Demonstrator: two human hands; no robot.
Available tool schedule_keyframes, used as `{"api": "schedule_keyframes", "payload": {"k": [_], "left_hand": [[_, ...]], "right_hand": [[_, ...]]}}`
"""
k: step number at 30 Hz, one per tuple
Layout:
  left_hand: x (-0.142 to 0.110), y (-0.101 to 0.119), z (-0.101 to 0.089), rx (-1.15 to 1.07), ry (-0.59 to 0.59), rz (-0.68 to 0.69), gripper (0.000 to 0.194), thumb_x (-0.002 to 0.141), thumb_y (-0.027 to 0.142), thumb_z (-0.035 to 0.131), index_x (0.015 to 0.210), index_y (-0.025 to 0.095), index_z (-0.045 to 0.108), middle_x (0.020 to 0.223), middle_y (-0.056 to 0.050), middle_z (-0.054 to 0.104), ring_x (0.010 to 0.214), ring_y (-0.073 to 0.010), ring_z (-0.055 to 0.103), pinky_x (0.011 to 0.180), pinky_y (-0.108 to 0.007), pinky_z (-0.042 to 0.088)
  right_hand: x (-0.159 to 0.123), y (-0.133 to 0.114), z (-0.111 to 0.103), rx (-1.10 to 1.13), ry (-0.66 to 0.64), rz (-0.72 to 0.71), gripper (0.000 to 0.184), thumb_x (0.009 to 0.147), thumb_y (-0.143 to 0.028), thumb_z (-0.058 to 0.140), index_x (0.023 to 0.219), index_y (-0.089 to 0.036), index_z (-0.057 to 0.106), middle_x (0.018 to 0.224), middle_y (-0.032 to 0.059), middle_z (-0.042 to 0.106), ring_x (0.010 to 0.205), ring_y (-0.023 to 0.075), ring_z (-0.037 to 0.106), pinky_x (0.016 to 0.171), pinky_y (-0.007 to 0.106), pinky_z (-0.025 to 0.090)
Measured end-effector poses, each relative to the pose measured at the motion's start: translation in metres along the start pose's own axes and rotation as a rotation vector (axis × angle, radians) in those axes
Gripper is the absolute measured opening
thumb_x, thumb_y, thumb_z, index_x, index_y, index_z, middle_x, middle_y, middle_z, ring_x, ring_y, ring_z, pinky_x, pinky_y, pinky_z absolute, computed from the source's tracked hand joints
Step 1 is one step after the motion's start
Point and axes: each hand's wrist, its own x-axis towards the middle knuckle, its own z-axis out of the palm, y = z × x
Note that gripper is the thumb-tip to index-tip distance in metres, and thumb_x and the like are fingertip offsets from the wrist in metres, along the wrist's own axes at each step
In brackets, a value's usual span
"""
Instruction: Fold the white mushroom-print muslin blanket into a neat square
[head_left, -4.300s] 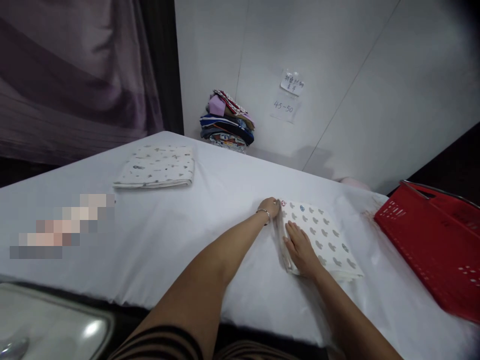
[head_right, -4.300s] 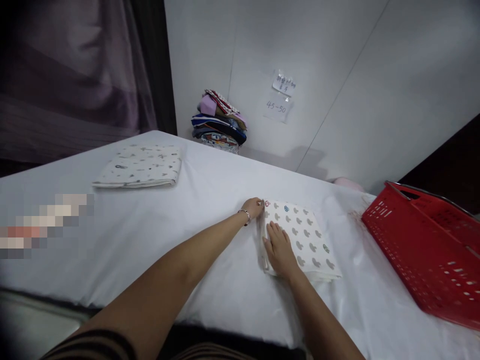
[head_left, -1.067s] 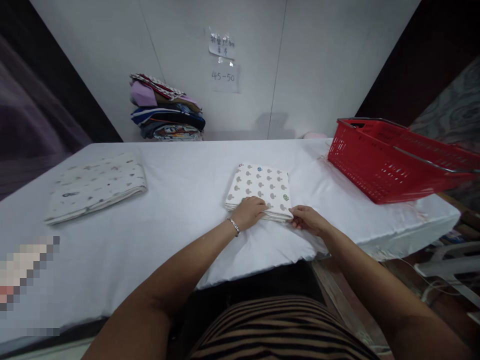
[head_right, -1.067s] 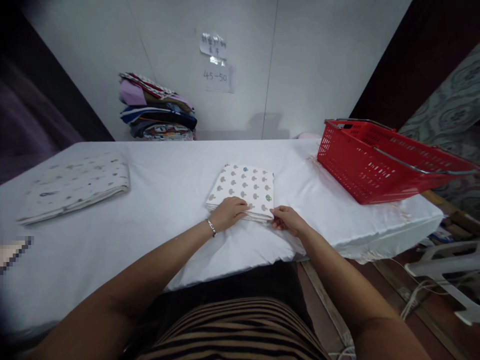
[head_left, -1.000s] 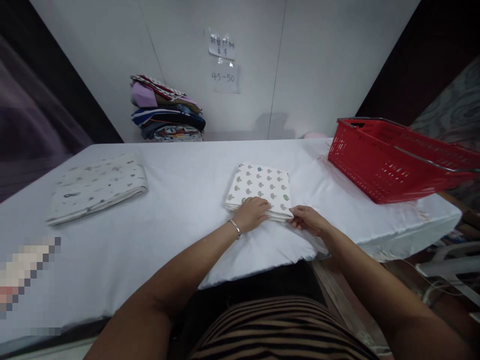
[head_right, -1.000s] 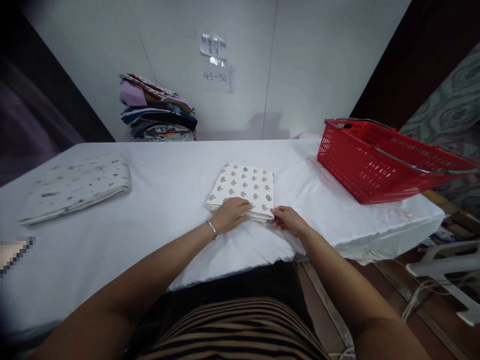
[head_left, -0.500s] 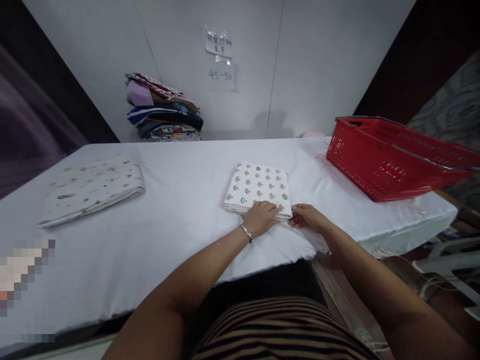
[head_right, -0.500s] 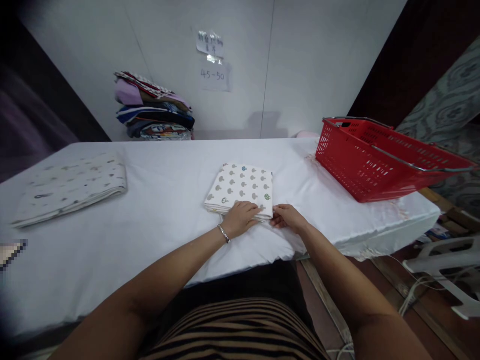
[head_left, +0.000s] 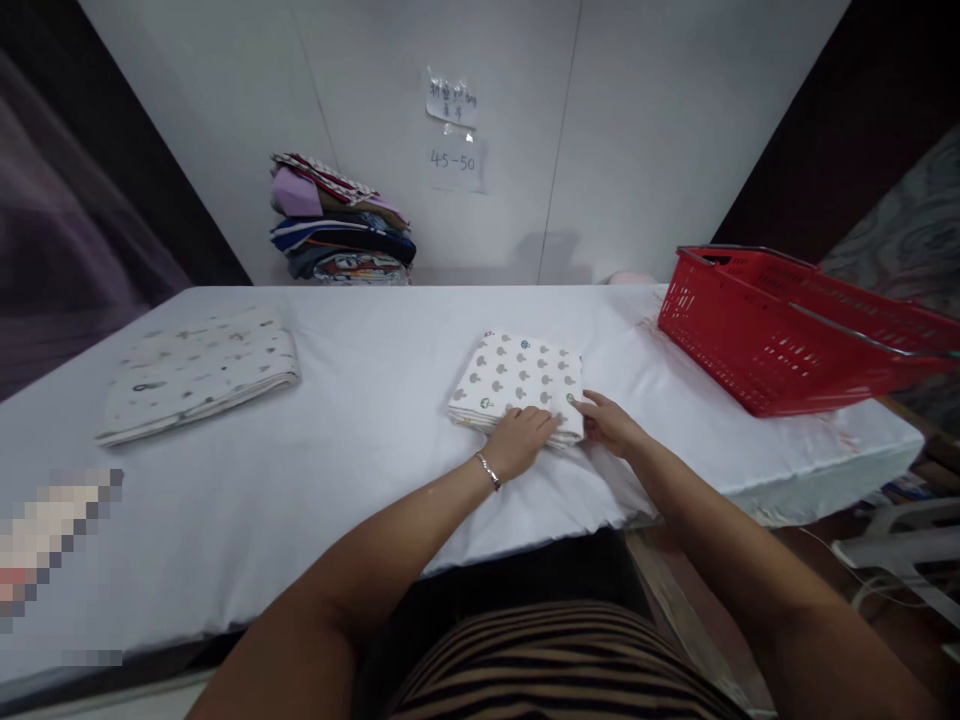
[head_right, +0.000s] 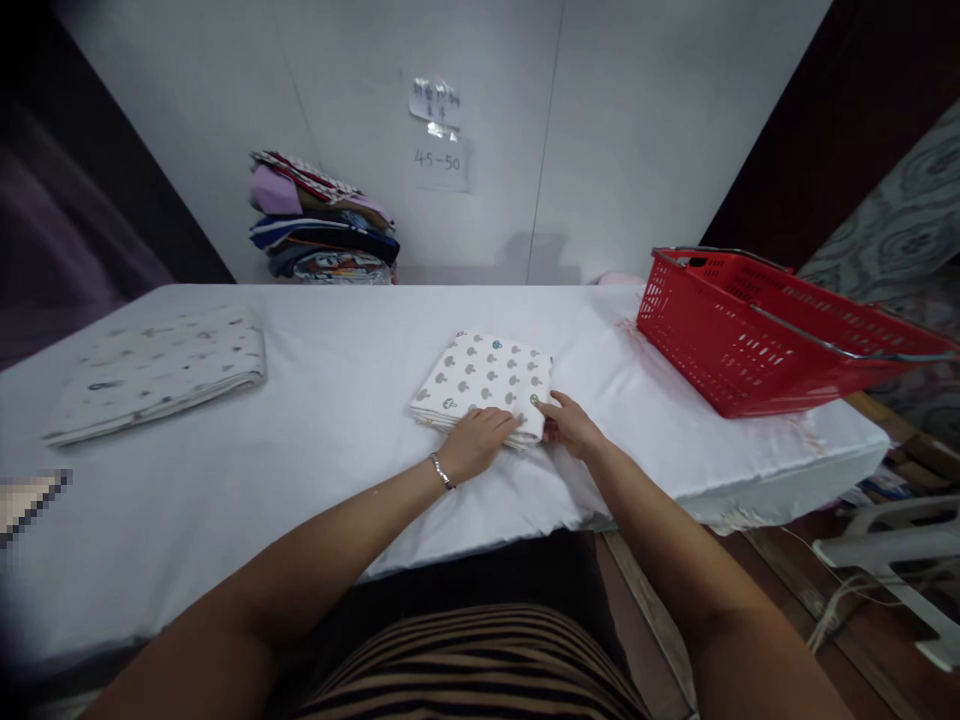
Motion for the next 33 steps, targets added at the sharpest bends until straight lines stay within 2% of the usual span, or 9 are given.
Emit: {"api": "schedule_keyframes", "payload": {"k": [3,5,9,12,15,19,22,29,33], "left_hand": [[-0.019,-0.013,-0.008,-0.012,-0.001,0.065,0.032,0.089,0.009,0.037,0.116,0.018,0.051,0.11,-0.008,0.059,0.103,-0.0203,0.05,0.085,-0.036,0.038],[-0.031,-0.017,-0.01,-0.041,-0.009,0.095,0.033,0.088,0.007,0.038,0.116,0.018,0.051,0.11,-0.007,0.059,0.105,-0.0192,0.05,0.089,-0.036,0.038],[-0.047,-0.008,-0.009,-0.102,0.03,0.037,0.041,0.083,0.004,0.041,0.121,0.018,0.049,0.119,-0.008,0.057,0.116,-0.0199,0.046,0.1,-0.04,0.033],[-0.056,-0.001,-0.012,-0.134,0.073,-0.015,0.041,0.082,0.006,0.044,0.121,0.018,0.05,0.123,-0.009,0.056,0.12,-0.0208,0.044,0.104,-0.043,0.03],[-0.067,-0.014,-0.019,-0.135,0.118,-0.097,0.036,0.085,0.009,0.043,0.117,0.018,0.054,0.12,-0.008,0.059,0.115,-0.0201,0.049,0.101,-0.041,0.034],[-0.079,-0.053,-0.028,-0.102,0.206,-0.307,0.029,0.088,0.013,0.042,0.111,0.019,0.058,0.115,-0.007,0.062,0.109,-0.0205,0.052,0.094,-0.04,0.04],[-0.078,-0.076,-0.03,-0.078,0.246,-0.343,0.028,0.089,0.014,0.043,0.11,0.019,0.06,0.115,-0.006,0.062,0.111,-0.0198,0.05,0.094,-0.038,0.04],[-0.061,-0.086,-0.028,-0.033,0.08,-0.262,0.023,0.089,0.016,0.046,0.101,0.021,0.065,0.106,-0.004,0.065,0.103,-0.0177,0.053,0.088,-0.035,0.04],[-0.063,-0.091,-0.029,0.017,0.086,-0.238,0.025,0.091,0.014,0.043,0.101,0.02,0.065,0.098,-0.003,0.067,0.096,-0.016,0.054,0.085,-0.033,0.039]], "right_hand": [[-0.018,0.011,0.007,0.083,-0.042,0.083,0.086,0.077,-0.025,0.068,0.143,-0.021,0.013,0.07,-0.0003,0.063,0.057,0.0136,0.06,0.049,0.023,0.051],[-0.022,0.014,0.007,0.06,-0.067,0.132,0.093,0.077,-0.026,0.068,0.145,-0.02,0.004,0.074,0.0021,0.065,0.064,0.016,0.063,0.053,0.025,0.053],[-0.005,0.005,-0.007,-0.026,0.057,0.043,0.098,0.077,-0.027,0.066,0.146,-0.019,-0.002,0.098,0.0112,0.065,0.079,0.0196,0.065,0.058,0.028,0.055],[0.017,-0.005,-0.017,-0.208,0.233,-0.122,0.086,0.077,-0.029,0.063,0.146,-0.017,0.013,0.123,0.0176,0.055,0.097,0.0233,0.06,0.064,0.028,0.054],[0.022,-0.005,-0.012,-0.467,0.31,-0.454,0.054,0.079,-0.035,0.058,0.129,-0.016,0.046,0.119,0.0147,0.056,0.099,0.0241,0.058,0.072,0.031,0.052],[-0.008,0.006,0.019,-0.708,0.033,-0.753,0.024,0.083,-0.038,0.054,0.095,-0.021,0.064,0.093,0.006,0.065,0.082,0.0202,0.059,0.075,0.035,0.05],[-0.03,0.009,0.043,-0.971,-0.108,-0.915,0.022,0.088,-0.035,0.047,0.093,-0.022,0.065,0.092,0.0064,0.064,0.087,0.0206,0.058,0.077,0.035,0.048],[-0.032,0.006,0.057,-1.301,-0.131,-0.94,0.026,0.088,-0.035,0.048,0.1,-0.02,0.065,0.091,0.0076,0.062,0.084,0.0206,0.055,0.072,0.032,0.046],[-0.033,0.01,0.058,-1.314,-0.095,-0.946,0.029,0.093,-0.028,0.039,0.097,-0.022,0.066,0.091,0.0058,0.062,0.084,0.018,0.056,0.069,0.028,0.044]]}}
